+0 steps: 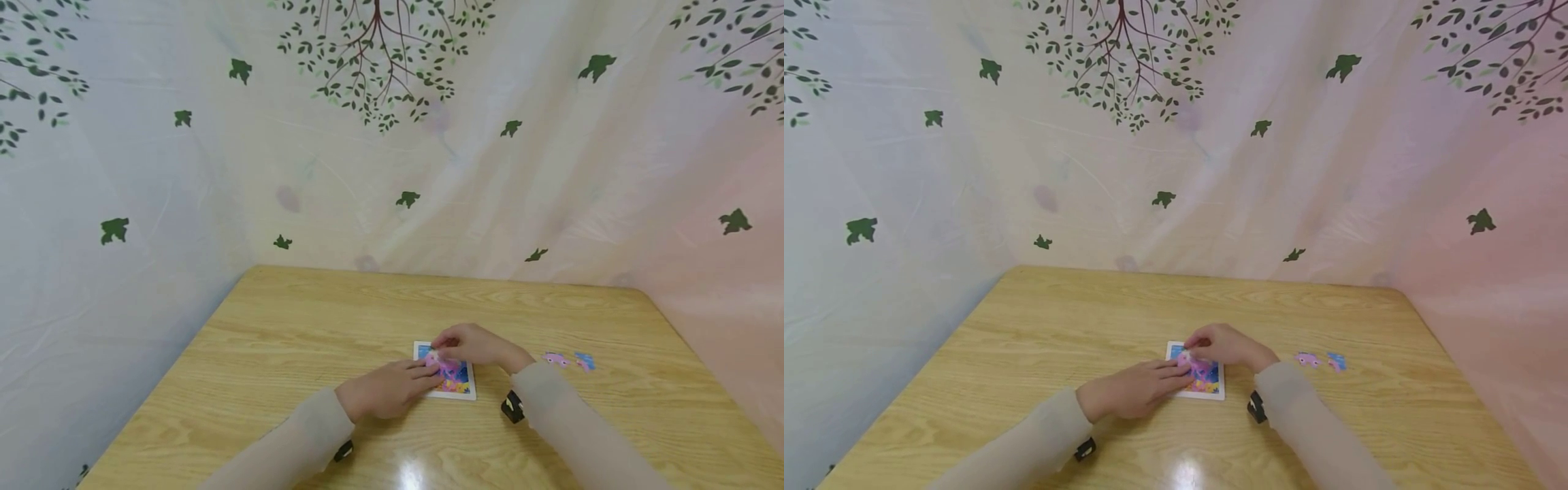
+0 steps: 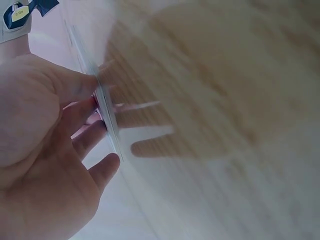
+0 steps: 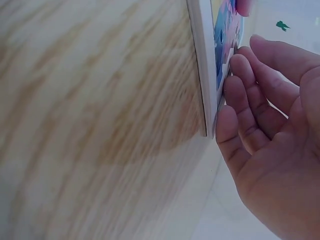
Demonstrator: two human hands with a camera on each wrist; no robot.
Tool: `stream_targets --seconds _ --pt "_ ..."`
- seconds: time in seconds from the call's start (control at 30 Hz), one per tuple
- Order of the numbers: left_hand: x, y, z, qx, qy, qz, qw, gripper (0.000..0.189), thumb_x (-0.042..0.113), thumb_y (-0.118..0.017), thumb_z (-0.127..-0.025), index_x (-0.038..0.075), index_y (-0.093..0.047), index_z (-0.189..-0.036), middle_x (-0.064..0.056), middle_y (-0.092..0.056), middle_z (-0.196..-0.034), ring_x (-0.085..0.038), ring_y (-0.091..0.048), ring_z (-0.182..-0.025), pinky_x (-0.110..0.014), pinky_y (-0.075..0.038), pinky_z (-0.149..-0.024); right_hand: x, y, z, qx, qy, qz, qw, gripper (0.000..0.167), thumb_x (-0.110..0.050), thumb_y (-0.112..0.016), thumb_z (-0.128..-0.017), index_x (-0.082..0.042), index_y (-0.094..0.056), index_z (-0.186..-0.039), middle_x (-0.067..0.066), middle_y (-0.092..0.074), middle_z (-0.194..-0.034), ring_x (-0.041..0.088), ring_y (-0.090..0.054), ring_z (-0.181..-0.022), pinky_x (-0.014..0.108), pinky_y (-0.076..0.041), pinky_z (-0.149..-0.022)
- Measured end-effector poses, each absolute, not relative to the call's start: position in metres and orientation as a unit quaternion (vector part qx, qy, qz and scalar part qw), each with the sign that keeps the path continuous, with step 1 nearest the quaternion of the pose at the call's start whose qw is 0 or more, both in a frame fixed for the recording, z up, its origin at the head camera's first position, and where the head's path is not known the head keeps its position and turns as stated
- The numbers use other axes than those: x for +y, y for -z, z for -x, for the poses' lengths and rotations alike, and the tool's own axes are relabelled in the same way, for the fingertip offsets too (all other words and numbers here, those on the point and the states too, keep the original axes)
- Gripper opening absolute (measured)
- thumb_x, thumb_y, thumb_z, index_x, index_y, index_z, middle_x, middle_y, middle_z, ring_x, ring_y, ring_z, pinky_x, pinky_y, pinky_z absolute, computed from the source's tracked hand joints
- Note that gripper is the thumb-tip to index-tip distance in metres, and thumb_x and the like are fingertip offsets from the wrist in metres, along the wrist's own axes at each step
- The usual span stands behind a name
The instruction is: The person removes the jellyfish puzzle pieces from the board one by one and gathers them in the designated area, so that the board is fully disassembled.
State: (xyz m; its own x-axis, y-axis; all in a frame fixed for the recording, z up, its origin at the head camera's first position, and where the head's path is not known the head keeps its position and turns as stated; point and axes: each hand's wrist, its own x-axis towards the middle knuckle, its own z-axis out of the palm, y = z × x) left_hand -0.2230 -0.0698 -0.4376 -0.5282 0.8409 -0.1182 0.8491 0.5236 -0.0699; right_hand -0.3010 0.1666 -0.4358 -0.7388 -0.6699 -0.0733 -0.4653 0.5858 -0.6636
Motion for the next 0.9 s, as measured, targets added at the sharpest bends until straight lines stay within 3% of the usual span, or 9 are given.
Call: stream_targets --seconds 0.33,0.6,0.9 --pt "-0.072 0.437 0.225 0.877 -0.018 -0.475 0.069 0.051 0.008 -0.049 -0.106 0.009 -0.043 -0.156 -0.011 -0.034 -0.164 -0.023 -0.031 -0.152 -0.034 -0.029 -0.122 0.164 0.433 0.301 0.891 0.297 0.311 0.15 0.021 -0.017 -0.063 -0.102 -0.007 -0.076 -0.115 0.005 -0.072 -0.116 0.013 -0.061 -0.099 0.041 -0.053 -0.092" --pt "-0.072 0.438 0.225 0.874 -0.006 -0.483 0.053 0.05 0.01 -0.052 -0.105 0.009 -0.045 -0.155 -0.009 -0.039 -0.161 -0.022 -0.035 -0.15 -0.035 -0.031 -0.121 0.154 0.433 0.303 0.891 0.3 0.291 0.177 0.014 -0.016 -0.065 -0.101 -0.006 -0.071 -0.107 -0.003 -0.069 -0.094 0.009 -0.059 -0.077 0.028 -0.052 -0.073" --pt "-0.072 0.439 0.226 0.878 -0.005 -0.473 0.068 0.051 0.012 -0.052 -0.106 0.012 -0.043 -0.157 -0.006 -0.036 -0.163 -0.02 -0.032 -0.151 -0.034 -0.029 -0.122 0.146 0.434 0.304 0.904 0.295 0.258 0.169 0.016 -0.023 -0.071 -0.098 -0.008 -0.066 -0.099 -0.003 -0.066 -0.088 0.01 -0.059 -0.075 0.027 -0.051 -0.066"
